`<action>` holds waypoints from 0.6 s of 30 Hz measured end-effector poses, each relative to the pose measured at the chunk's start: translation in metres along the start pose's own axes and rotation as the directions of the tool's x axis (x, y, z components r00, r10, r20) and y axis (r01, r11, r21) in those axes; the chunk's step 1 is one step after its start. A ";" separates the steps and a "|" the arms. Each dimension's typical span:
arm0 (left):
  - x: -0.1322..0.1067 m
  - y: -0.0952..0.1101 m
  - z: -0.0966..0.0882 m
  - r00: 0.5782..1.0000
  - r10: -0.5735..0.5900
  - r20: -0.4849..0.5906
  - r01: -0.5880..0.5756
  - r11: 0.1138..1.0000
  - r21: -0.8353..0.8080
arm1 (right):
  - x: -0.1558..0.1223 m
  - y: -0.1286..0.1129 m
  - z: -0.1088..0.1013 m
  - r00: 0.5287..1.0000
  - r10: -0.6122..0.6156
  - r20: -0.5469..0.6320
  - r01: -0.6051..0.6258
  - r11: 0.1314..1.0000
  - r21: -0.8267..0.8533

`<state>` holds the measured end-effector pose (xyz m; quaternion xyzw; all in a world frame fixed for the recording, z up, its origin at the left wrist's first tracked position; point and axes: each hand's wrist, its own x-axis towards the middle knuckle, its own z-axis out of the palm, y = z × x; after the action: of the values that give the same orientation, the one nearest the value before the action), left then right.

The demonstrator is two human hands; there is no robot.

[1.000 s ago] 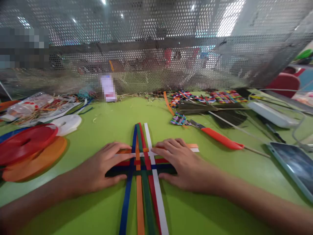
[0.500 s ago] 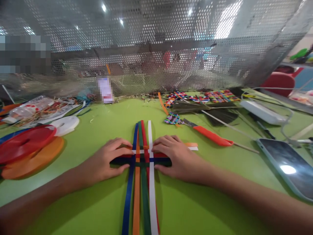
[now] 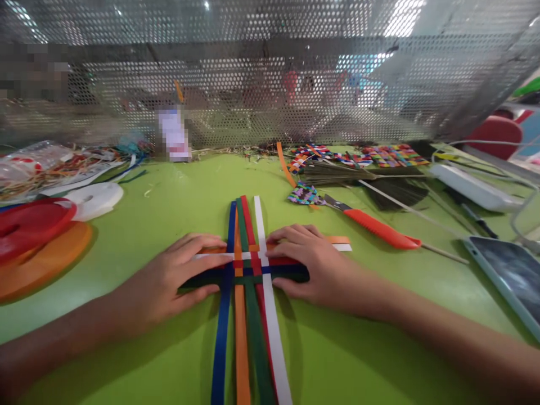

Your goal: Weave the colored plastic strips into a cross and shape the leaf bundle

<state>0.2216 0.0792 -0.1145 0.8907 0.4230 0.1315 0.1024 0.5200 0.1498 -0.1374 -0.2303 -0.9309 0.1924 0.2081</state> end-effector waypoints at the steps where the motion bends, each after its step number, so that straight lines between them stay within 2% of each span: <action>1: -0.001 0.000 -0.001 1.000 0.002 0.001 -0.002 1.000 -0.004 | 0.000 0.001 0.000 1.000 0.000 0.004 0.000 1.000 0.001; 13: -0.001 0.001 0.008 0.999 -0.019 -0.043 0.019 1.000 0.006 | 0.004 -0.006 0.008 0.999 0.029 -0.014 -0.030 0.998 -0.058; 18: 0.003 0.006 0.010 0.995 -0.079 -0.067 0.079 0.997 0.005 | 0.006 -0.008 0.008 0.999 0.032 -0.022 -0.034 0.997 -0.063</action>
<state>0.2304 0.0770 -0.1218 0.8687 0.4616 0.1556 0.0898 0.5083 0.1439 -0.1390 -0.2541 -0.9304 0.1638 0.2074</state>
